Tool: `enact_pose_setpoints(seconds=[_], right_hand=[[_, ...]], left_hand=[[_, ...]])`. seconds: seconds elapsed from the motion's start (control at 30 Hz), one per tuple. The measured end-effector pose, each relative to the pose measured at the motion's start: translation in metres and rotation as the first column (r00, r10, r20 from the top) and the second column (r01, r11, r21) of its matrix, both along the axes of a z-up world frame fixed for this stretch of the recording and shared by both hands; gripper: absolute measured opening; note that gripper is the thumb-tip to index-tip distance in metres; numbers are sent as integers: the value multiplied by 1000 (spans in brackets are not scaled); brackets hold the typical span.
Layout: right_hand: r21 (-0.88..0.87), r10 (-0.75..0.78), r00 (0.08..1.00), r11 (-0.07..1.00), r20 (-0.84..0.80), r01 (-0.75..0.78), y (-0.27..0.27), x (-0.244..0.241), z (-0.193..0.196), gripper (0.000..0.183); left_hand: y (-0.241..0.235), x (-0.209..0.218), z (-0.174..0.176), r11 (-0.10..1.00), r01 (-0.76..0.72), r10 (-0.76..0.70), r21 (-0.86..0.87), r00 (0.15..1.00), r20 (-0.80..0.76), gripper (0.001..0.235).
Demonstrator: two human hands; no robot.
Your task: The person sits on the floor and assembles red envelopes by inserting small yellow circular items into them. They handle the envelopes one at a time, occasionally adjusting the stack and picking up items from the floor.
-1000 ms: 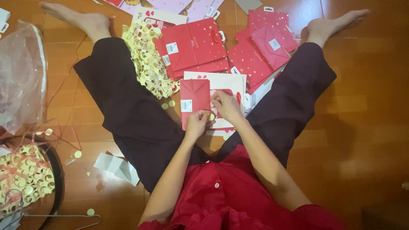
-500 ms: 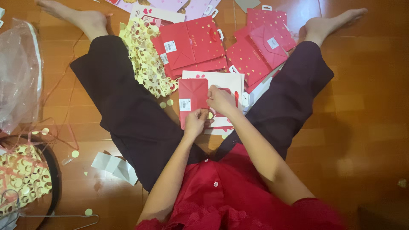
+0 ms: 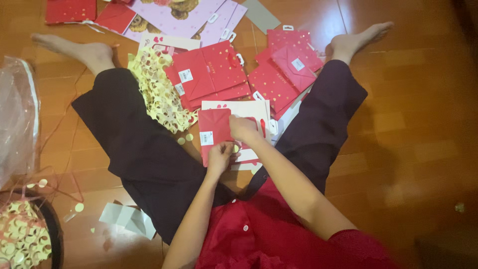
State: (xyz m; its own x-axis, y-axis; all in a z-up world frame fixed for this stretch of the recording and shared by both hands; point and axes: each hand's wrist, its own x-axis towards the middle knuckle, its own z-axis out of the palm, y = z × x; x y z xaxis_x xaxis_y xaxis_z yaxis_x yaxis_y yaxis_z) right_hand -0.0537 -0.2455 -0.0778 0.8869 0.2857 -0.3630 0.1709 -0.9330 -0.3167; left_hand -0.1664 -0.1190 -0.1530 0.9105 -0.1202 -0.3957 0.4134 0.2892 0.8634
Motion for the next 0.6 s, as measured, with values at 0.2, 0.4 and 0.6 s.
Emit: enact_pose_setpoints(seconds=[0.2, 0.4, 0.6], right_hand=[[35, -4, 999, 999, 54, 2, -1, 0, -7, 28], [45, -7, 1000, 999, -20, 8, -3, 4, -9, 31], [147, -52, 997, 987, -54, 59, -10, 4, -8, 33]], left_hand=[[-1, 0, 0, 999, -14, 13, 47, 1000, 5, 24], [3, 2, 16, 996, 31, -30, 84, 999, -16, 25], [3, 3, 25, 999, 18, -17, 26, 1000, -22, 25]])
